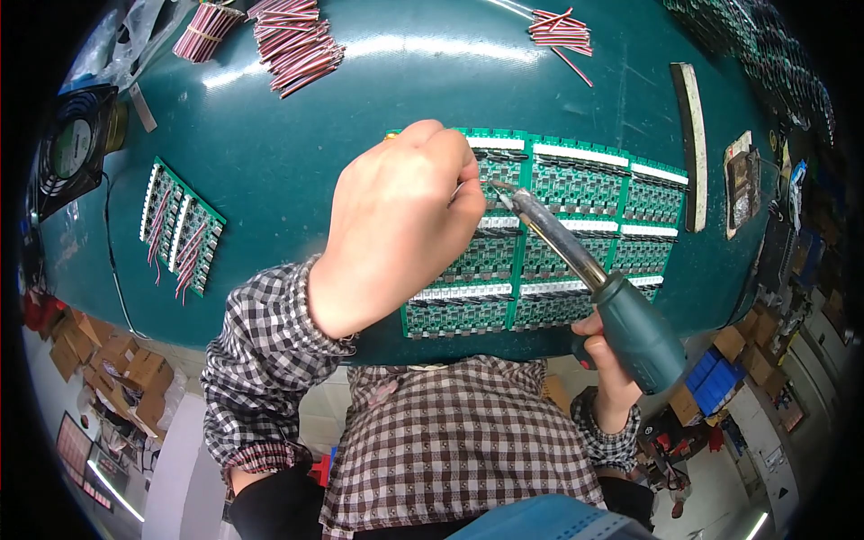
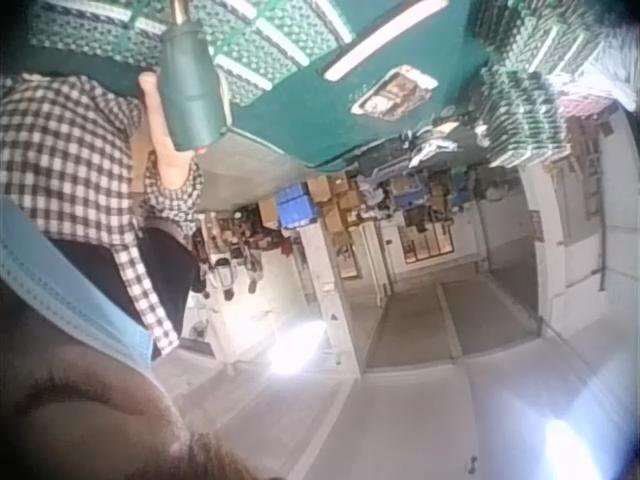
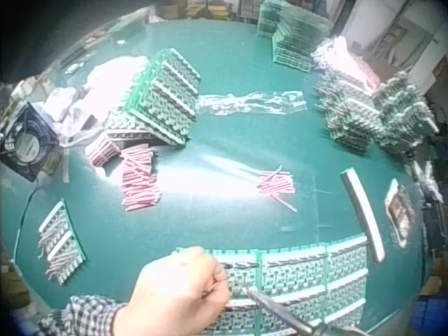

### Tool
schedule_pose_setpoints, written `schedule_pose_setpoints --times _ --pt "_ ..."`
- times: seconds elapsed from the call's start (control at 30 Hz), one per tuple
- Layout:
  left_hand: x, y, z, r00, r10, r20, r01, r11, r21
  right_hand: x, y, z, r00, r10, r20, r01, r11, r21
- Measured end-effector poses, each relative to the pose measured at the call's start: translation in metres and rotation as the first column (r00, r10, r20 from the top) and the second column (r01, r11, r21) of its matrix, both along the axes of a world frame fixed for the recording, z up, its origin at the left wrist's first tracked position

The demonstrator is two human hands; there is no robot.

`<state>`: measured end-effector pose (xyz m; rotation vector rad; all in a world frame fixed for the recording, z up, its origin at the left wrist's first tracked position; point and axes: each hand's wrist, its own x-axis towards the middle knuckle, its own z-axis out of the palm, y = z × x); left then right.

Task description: The person solders wires to circuit boards by positioning the wires onto contact points by hand and soldering them using a soldering gun.

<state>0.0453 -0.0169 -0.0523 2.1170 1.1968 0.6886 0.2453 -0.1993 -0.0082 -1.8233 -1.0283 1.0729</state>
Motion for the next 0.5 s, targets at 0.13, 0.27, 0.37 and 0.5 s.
schedule_pose_setpoints --times 0.13,0.27,0.37,0.5 --pt "0.0004 -0.0001 0.0006 1.000 -0.007 0.004 0.007 1.000 -0.015 -0.0001 0.0008 0.0000 1.000 -0.015 -0.025 0.015 1.000 -0.016" --pt "0.0008 -0.0003 0.0000 1.000 -0.002 0.007 0.003 1.000 -0.022 0.0004 0.0010 -0.0010 1.000 -0.001 -0.003 0.001 1.000 -0.017" --pt "0.0013 -0.0001 0.0000 1.000 -0.004 0.009 0.005 1.000 -0.012 0.0015 -0.0009 -0.0031 1.000 0.017 0.015 -0.017 1.000 -0.006" --pt "0.0013 0.0007 0.0012 1.000 -0.003 0.010 0.003 1.000 -0.027 0.0012 -0.0003 -0.0020 1.000 0.003 0.018 -0.002 1.000 -0.029"
